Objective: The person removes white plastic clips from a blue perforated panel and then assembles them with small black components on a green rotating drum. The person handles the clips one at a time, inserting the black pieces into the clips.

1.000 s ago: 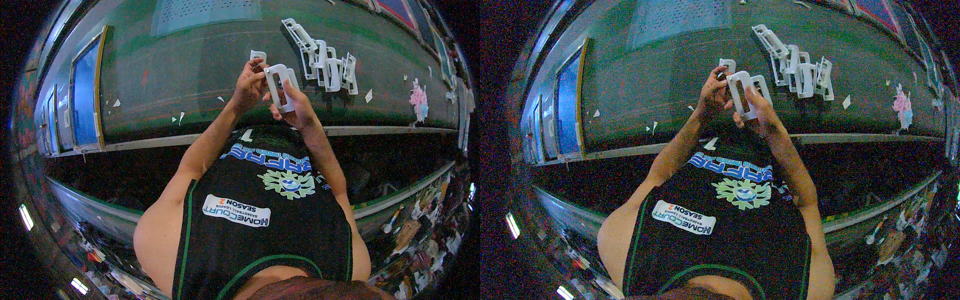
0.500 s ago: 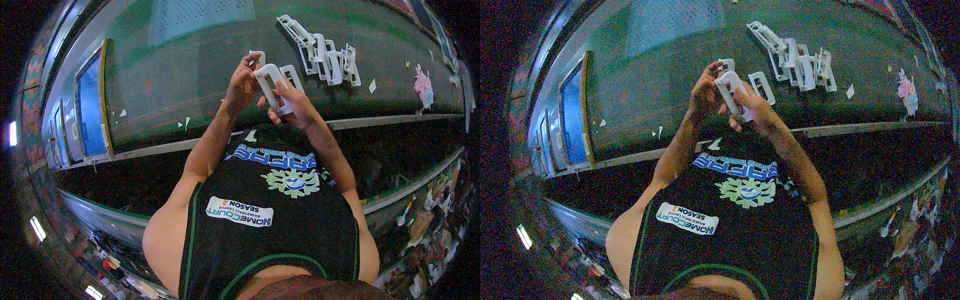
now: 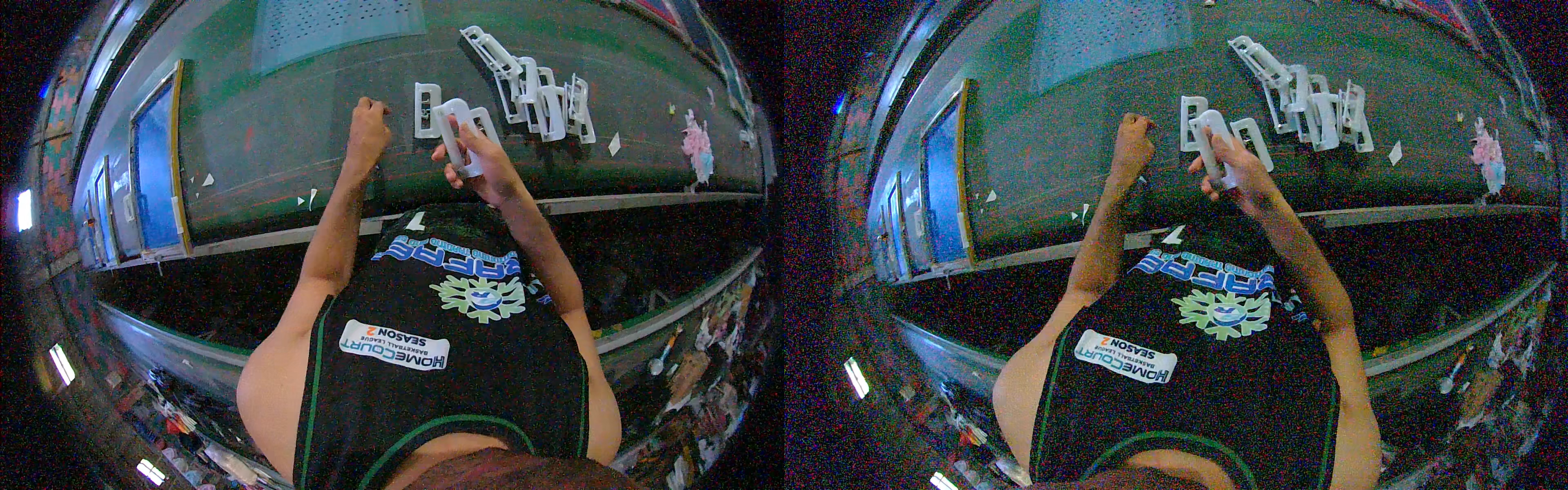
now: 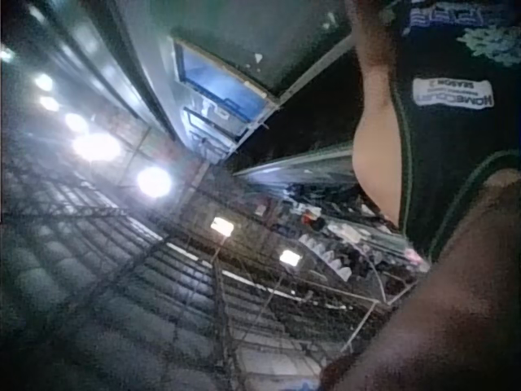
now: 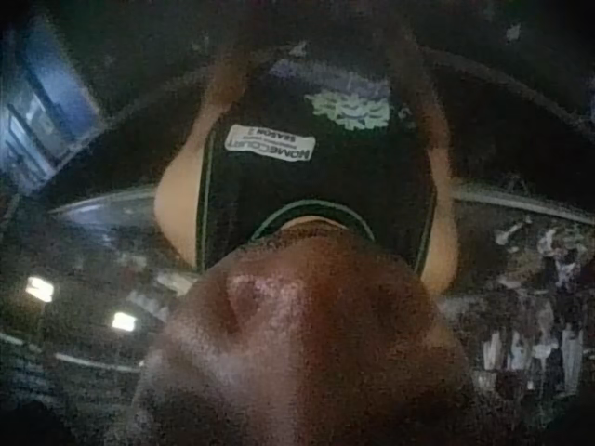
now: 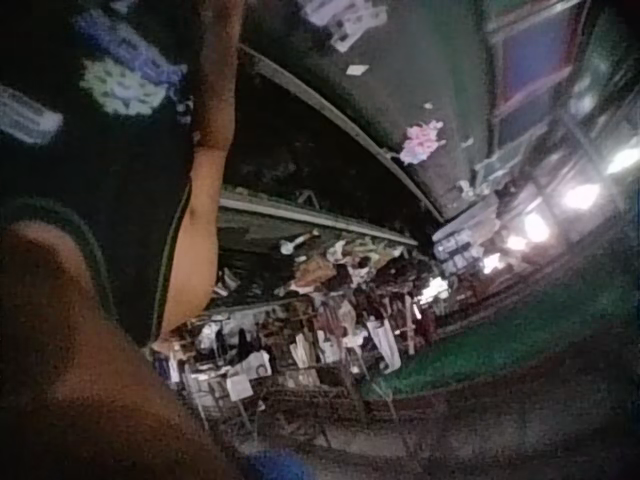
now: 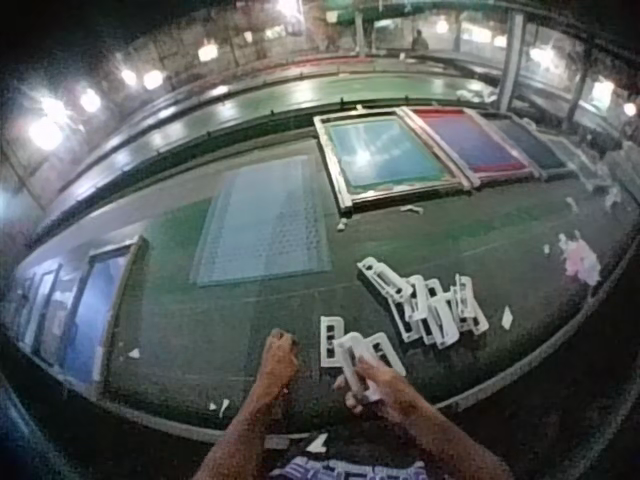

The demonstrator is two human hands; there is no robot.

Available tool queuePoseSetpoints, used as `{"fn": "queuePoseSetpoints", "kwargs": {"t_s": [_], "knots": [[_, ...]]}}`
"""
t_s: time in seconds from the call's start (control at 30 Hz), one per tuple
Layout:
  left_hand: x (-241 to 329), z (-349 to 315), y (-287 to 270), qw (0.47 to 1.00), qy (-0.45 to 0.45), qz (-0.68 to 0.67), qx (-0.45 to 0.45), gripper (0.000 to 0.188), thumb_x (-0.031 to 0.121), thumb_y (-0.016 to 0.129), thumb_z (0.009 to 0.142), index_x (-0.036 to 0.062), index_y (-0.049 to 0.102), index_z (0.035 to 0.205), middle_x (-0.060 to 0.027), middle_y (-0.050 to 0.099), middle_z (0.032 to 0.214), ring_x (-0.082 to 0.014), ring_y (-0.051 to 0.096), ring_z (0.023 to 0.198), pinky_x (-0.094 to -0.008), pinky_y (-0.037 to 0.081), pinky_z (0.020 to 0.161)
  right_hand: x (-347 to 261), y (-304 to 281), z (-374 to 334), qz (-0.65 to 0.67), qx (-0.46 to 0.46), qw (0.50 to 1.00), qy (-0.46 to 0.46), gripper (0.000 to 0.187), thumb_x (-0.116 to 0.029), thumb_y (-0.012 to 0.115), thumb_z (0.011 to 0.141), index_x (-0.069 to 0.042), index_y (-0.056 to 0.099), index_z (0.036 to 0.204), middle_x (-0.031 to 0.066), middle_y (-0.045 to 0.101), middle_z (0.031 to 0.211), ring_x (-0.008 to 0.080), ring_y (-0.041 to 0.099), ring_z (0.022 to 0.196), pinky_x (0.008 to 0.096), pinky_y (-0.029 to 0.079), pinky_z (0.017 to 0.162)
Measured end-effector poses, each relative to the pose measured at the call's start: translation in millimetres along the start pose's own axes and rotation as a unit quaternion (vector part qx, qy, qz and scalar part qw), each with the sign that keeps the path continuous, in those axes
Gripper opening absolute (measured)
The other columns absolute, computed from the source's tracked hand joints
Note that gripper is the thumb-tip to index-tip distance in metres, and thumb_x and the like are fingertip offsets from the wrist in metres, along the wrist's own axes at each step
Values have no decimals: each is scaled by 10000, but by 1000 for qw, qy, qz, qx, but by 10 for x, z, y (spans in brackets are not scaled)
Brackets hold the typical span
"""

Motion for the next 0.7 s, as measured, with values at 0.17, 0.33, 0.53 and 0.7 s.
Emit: {"fn": "queuePoseSetpoints", "kwargs": {"t_s": [0.17, 0.33, 0.53, 0.7], "knots": [[-62, -74, 0, 997, 17, 70, 11, 313, -95, 635, 733, -19, 648, 1036, -224, 592, 1114, -413, 561, 1056, -466, 494, 918, 205, -19, 94, -26, 7, 999, 41, 563, -462, 418, 1064, -69, 385, 1466, 118, 655, 1003, 178, 641, 669, 308, 530, 559], [13, -127, -22, 996, 32, 63, 45, 339, -89, 653, 733, -15, 652, 1064, -221, 593, 1145, -408, 562, 1067, -458, 489, 938, 243, -139, 137, -2, 32, 999, 20, 543, -455, 407, 1070, -36, 424, 1415, 119, 668, 1001, 181, 668, 757, 316, 558, 647], [354, -286, -375, 994, 17, -55, 91, 300, -33, 660, 830, 3, 662, 1128, -193, 602, 1186, -363, 575, 1078, -423, 491, 935, 83, -272, 194, -2, 79, 993, -87, 523, -439, 348, 1090, -15, 472, 1371, 165, 684, 1139, 253, 672, 1004, 346, 559, 818], [1160, -588, -396, 943, 123, -307, 23, 347, -58, 674, 836, 59, 686, 1162, -173, 620, 1144, -317, 608, 1053, -377, 516, 883, -51, -313, 174, -21, 112, 986, -119, 547, -459, 325, 1087, -22, 404, 1406, 188, 654, 1244, 281, 655, 1095, 371, 551, 903]]}}
Point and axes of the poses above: each hand's wrist, its own z-axis towards the middle knuckle, its own y-axis out of the palm, x = y × z, the point moved 9 cm from there along z, towards the middle knuckle
